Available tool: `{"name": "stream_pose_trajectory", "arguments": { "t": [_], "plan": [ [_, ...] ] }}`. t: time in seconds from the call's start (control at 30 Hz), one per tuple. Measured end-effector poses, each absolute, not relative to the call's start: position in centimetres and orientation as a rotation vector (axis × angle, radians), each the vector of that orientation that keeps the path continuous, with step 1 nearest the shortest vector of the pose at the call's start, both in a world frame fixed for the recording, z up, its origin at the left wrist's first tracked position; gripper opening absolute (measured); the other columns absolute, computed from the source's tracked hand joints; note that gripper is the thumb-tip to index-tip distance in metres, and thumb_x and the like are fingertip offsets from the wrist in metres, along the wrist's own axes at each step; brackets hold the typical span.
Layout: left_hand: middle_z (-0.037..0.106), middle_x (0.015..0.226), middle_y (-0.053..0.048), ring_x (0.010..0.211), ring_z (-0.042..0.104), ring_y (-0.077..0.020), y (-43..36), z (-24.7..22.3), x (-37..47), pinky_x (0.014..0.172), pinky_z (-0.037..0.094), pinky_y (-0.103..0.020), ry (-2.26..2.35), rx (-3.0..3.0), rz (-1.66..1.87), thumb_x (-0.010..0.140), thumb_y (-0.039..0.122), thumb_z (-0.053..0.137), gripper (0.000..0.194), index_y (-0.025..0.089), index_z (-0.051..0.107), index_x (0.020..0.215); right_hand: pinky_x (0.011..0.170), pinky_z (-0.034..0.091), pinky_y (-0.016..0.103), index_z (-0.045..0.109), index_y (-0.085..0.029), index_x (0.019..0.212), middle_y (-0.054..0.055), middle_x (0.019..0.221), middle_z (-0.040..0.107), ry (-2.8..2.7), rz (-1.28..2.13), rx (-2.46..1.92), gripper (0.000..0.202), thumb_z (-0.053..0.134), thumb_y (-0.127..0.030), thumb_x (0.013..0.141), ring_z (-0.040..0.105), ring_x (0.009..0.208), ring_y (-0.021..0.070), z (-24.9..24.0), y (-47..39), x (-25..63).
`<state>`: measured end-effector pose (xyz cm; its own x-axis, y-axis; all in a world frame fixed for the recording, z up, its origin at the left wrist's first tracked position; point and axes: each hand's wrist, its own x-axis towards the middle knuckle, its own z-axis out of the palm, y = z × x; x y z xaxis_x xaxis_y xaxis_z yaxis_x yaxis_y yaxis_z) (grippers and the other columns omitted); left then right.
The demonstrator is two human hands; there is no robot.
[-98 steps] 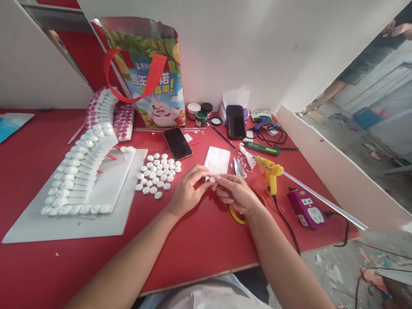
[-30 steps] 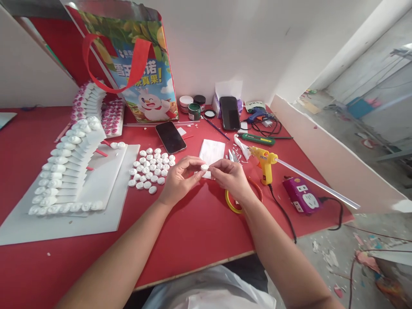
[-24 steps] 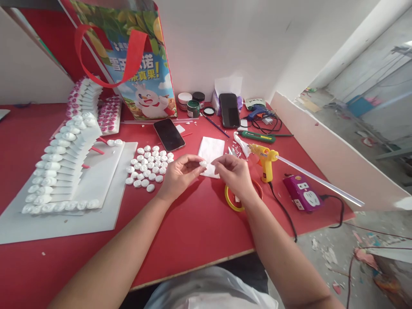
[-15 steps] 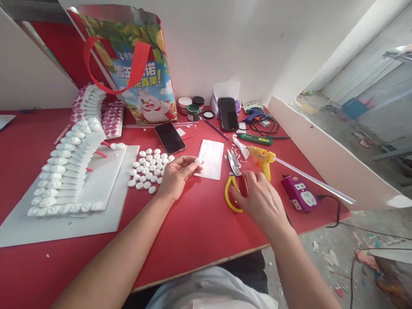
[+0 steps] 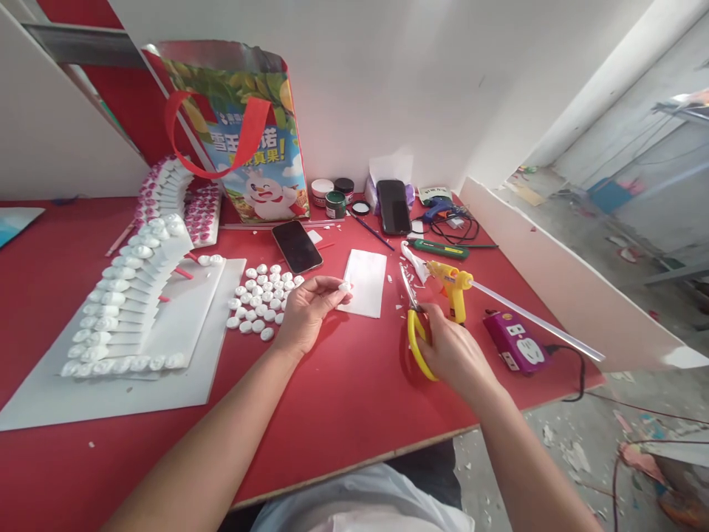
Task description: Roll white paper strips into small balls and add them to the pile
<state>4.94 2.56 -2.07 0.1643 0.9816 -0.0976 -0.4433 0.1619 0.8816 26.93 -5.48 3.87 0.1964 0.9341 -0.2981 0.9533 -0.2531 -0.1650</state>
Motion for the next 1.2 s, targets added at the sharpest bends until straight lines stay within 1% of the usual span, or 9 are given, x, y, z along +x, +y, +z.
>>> {"name": "stream_pose_trajectory", "arguments": {
  "t": [0.07, 0.17, 0.23, 0.3, 0.47, 0.6, 0.73, 1.0, 1.2],
  "plan": [
    [0.078, 0.086, -0.003, 0.077, 0.074, -0.0154, 2.3, -1.9, 5.1, 0.082, 0.06, -0.032, 0.826, 0.868, 1.206, 0.069, 0.032, 0.091, 0.031, 0.017, 0.074, 0.089, 0.059, 0.038, 0.029, 0.048, -0.02, 0.129, 0.004, 0.084, 0.07, 2.019, -0.716, 2.503, 0.043, 0.06, -0.029, 0.089, 0.065, 0.07, 0.0224, 3.8, -6.3, 27.3],
    [0.077, 0.089, -0.004, 0.079, 0.074, -0.0169, 1.8, -1.7, 5.3, 0.082, 0.061, -0.034, 0.835, 0.935, 1.22, 0.07, 0.033, 0.09, 0.031, 0.017, 0.073, 0.09, 0.066, 0.045, 0.029, 0.049, -0.024, 0.12, 0.003, 0.09, 0.067, 2.247, -0.98, 2.58, 0.048, 0.07, -0.047, 0.083, 0.062, 0.073, 0.0199, 3.7, -7.1, 26.7],
    [0.076, 0.089, -0.003, 0.08, 0.074, -0.0169, 1.6, -1.6, 5.5, 0.083, 0.061, -0.034, 0.834, 0.967, 1.219, 0.069, 0.033, 0.09, 0.031, 0.017, 0.073, 0.09, 0.07, 0.047, 0.03, 0.049, -0.023, 0.12, 0.004, 0.095, 0.066, 2.354, -1.008, 2.573, 0.055, 0.074, -0.053, 0.08, 0.061, 0.077, 0.02, 3.5, -7.3, 25.9],
    [0.075, 0.089, -0.003, 0.081, 0.071, -0.0158, 1.5, -1.6, 5.7, 0.083, 0.06, -0.033, 0.83, 0.996, 1.222, 0.068, 0.032, 0.09, 0.031, 0.017, 0.073, 0.09, 0.07, 0.048, 0.03, 0.051, -0.023, 0.12, 0.005, 0.097, 0.066, 2.415, -0.935, 2.557, 0.059, 0.076, -0.056, 0.078, 0.061, 0.079, 0.0206, 3.2, -7.4, 25.0],
    [0.074, 0.095, -0.004, 0.083, 0.067, -0.0149, 1.2, -1.6, 5.8, 0.081, 0.058, -0.029, 0.835, 1.083, 1.227, 0.071, 0.029, 0.087, 0.027, 0.017, 0.072, 0.089, 0.071, 0.048, 0.031, 0.058, -0.022, 0.108, 0.007, 0.097, 0.066, 2.522, -0.709, 2.506, 0.049, 0.077, -0.057, 0.078, 0.064, 0.081, 0.0221, 2.7, -7.2, 23.7],
    [0.074, 0.098, -0.005, 0.089, 0.069, -0.0164, 1.1, -1.5, 5.8, 0.087, 0.057, -0.03, 0.804, 1.102, 1.211, 0.074, 0.027, 0.086, 0.024, 0.017, 0.072, 0.092, 0.069, 0.049, 0.031, 0.059, -0.022, 0.11, 0.009, 0.1, 0.068, 2.558, -0.648, 2.5, 0.047, 0.074, -0.055, 0.081, 0.065, 0.08, 0.0221, 2.6, -7.0, 23.4],
    [0.073, 0.098, -0.004, 0.09, 0.069, -0.0161, 1.1, -1.4, 5.7, 0.087, 0.058, -0.03, 0.783, 1.109, 1.21, 0.075, 0.024, 0.084, 0.022, 0.017, 0.071, 0.091, 0.069, 0.049, 0.031, 0.059, -0.02, 0.114, 0.009, 0.098, 0.068, 2.561, -0.634, 2.499, 0.048, 0.074, -0.053, 0.082, 0.065, 0.079, 0.0224, 2.4, -6.9, 23.2],
    [0.073, 0.097, -0.005, 0.088, 0.069, -0.0174, 1.2, -2.0, 5.7, 0.087, 0.058, -0.034, 0.781, 1.108, 1.224, 0.073, 0.023, 0.085, 0.024, 0.017, 0.07, 0.091, 0.067, 0.048, 0.029, 0.06, -0.022, 0.111, 0.006, 0.095, 0.067, 2.538, -0.668, 2.516, 0.041, 0.074, -0.048, 0.083, 0.063, 0.074, 0.0199, 2.4, -6.7, 23.0],
    [0.07, 0.087, -0.002, 0.081, 0.067, -0.0151, 1.4, -2.0, 5.7, 0.082, 0.058, -0.031, 0.785, 1.081, 1.228, 0.072, 0.022, 0.085, 0.023, 0.017, 0.069, 0.089, 0.064, 0.046, 0.027, 0.061, -0.022, 0.113, 0.006, 0.092, 0.067, 2.545, -0.671, 2.514, 0.04, 0.071, -0.049, 0.086, 0.062, 0.07, 0.019, 2.2, -6.6, 23.0]
  ]
}}
